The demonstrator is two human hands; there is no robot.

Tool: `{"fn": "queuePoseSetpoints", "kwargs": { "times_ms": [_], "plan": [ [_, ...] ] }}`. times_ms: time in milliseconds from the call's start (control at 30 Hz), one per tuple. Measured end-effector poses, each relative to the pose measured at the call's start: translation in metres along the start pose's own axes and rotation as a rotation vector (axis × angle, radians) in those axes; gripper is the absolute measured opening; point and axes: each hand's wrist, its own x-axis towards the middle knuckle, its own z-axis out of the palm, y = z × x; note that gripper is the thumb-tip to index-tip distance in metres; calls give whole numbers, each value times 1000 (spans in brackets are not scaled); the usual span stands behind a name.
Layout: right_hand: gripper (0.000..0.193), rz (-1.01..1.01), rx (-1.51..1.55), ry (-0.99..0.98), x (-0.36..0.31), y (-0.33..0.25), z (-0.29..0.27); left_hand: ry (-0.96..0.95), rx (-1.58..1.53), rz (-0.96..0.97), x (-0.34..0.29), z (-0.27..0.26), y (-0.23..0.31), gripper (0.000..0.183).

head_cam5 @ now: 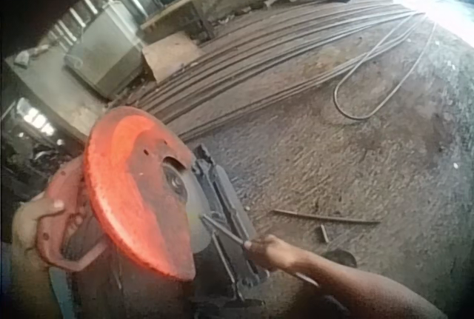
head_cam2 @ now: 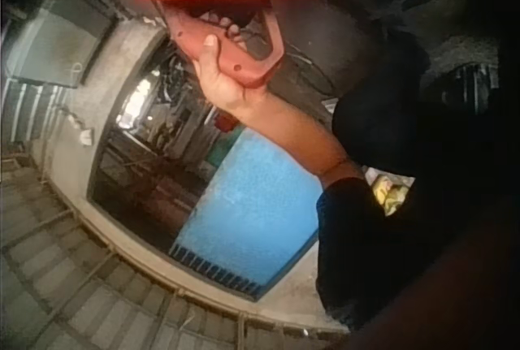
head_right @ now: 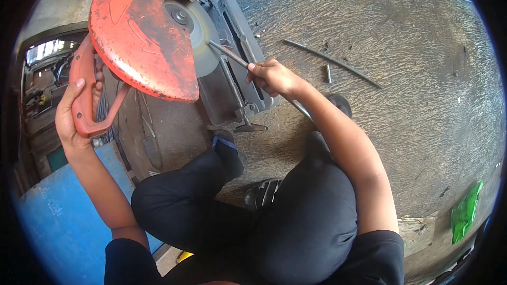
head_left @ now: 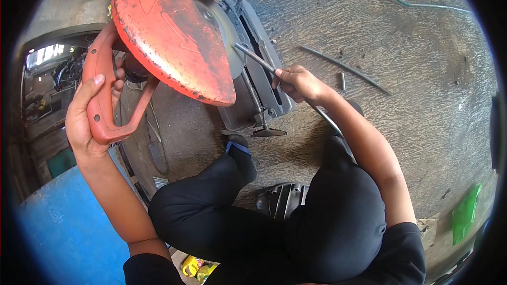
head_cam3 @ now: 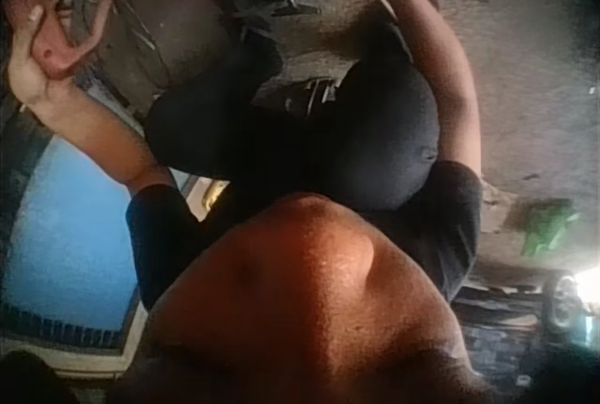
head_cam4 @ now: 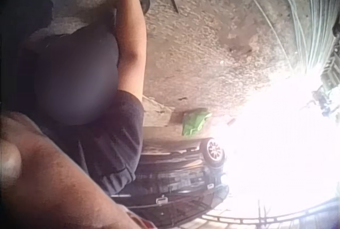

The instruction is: Cutting metal rods to specific lengths using a chop saw and organizing the cut pieces.

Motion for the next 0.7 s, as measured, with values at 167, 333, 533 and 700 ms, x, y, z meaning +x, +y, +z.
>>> {"fn": "queuePoseSetpoints", "kwargs": {
  "times_ms": [167,333,533,700],
  "plan": [
    [39,-10,-21,15,1,8,6,-8,-60,5,0,8,0,52],
    [40,-30,-95,62,4,4,13,-32,-97,-13,2,1,1,51],
    [41,-64,-219,152,7,9,14,28,-97,-26,1,3,-1,52],
    [41,-148,-402,257,8,9,16,18,-96,-28,0,3,-1,51]
  ]
}}
